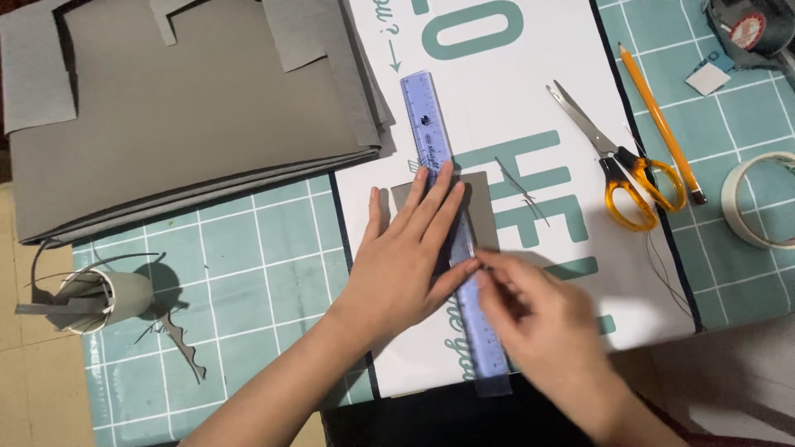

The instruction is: Cutting and shaping a piece of grey material using scissors and a ruler on a cutting mat.

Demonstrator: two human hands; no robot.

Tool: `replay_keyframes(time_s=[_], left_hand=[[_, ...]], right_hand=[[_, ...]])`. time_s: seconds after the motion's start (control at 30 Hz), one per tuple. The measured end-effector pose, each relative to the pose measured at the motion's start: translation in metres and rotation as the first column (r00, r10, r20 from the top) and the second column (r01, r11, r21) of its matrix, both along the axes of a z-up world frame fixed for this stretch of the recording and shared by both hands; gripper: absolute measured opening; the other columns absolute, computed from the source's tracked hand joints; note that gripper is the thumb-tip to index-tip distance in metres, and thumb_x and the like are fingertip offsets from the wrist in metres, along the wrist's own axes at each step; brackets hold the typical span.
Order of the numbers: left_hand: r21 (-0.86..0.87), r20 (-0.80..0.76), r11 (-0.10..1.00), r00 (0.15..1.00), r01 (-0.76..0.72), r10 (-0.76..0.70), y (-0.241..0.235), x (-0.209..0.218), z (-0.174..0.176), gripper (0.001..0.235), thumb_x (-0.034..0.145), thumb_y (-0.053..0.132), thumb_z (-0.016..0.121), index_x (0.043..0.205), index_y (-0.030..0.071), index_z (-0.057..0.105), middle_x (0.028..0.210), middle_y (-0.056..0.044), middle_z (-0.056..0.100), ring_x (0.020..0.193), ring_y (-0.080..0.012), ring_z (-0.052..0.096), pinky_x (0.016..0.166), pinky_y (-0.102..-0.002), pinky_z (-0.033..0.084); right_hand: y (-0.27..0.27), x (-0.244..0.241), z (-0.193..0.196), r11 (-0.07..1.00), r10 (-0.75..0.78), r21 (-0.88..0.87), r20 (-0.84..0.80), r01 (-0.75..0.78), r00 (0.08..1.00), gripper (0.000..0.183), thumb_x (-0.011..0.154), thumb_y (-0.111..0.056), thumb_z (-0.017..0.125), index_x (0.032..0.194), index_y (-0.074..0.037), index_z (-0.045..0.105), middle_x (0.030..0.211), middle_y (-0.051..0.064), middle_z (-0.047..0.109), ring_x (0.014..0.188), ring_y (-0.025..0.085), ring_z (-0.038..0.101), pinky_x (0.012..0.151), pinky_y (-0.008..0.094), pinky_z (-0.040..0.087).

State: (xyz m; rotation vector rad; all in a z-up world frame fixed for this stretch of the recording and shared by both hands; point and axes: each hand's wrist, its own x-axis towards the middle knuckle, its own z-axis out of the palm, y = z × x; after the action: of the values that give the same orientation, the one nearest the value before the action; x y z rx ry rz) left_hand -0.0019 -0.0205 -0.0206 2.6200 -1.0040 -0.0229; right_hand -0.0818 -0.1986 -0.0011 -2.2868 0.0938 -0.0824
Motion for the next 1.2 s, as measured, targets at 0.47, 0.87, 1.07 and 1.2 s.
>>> replay_keyframes(time_s=[0.47,0.87,1.07,1.2], left_hand=[[0.063,0.114,0.997,0.992,0.050,-0.057,0.003,0.015,0.007,0.081,0.102,0.063,0.049,0.163,0.013,0.031,0.172,-0.008,0.020,0.161,-0.0286,0.017,0.119,-0.073,0.018],[0.020,0.012,0.999,1.000,-0.025,0.025,-0.012,0.013,-0.001,0.092,0.099,0.069,0.048,0.165,0.011,0.022,0.174,-0.006,0.015,0.163,-0.0260,0.017,0.123,-0.068,0.017],[0.036,0.000,0.999,0.999,-0.034,0.034,-0.014,0.015,0.002,0.091,0.099,0.072,0.047,0.166,0.014,0.023,0.174,-0.004,0.017,0.162,-0.0259,0.018,0.123,-0.066,0.018],[0.039,-0.001,0.999,0.999,-0.037,0.037,-0.014,0.015,0.003,0.090,0.099,0.070,0.047,0.165,0.014,0.024,0.174,-0.003,0.018,0.162,-0.0257,0.019,0.123,-0.066,0.018]], right_hand=[[-0.056,0.060,-0.006,0.855,0.354,-0.415,0.030,-0.311,0.935,0.044,0.092,-0.029,0.073,0.136,-0.029,0.071,0.109,-0.004,0.057,0.094,0.027,0.042,0.087,0.039,0.039],[-0.079,0.062,-0.018,0.909,0.387,-0.218,0.131,-0.354,0.913,0.029,0.091,-0.019,0.077,0.119,-0.026,0.077,0.116,-0.004,0.064,0.093,0.021,0.052,0.088,0.032,0.048],[-0.082,0.060,-0.024,0.920,0.375,-0.219,0.244,-0.326,0.894,0.027,0.091,-0.014,0.081,0.115,-0.024,0.074,0.117,-0.003,0.067,0.094,0.020,0.055,0.085,0.030,0.050],[-0.084,0.062,-0.027,0.912,0.400,-0.228,0.320,-0.340,0.859,0.029,0.093,-0.007,0.082,0.116,-0.019,0.071,0.118,0.001,0.066,0.095,0.019,0.063,0.088,0.033,0.049]])
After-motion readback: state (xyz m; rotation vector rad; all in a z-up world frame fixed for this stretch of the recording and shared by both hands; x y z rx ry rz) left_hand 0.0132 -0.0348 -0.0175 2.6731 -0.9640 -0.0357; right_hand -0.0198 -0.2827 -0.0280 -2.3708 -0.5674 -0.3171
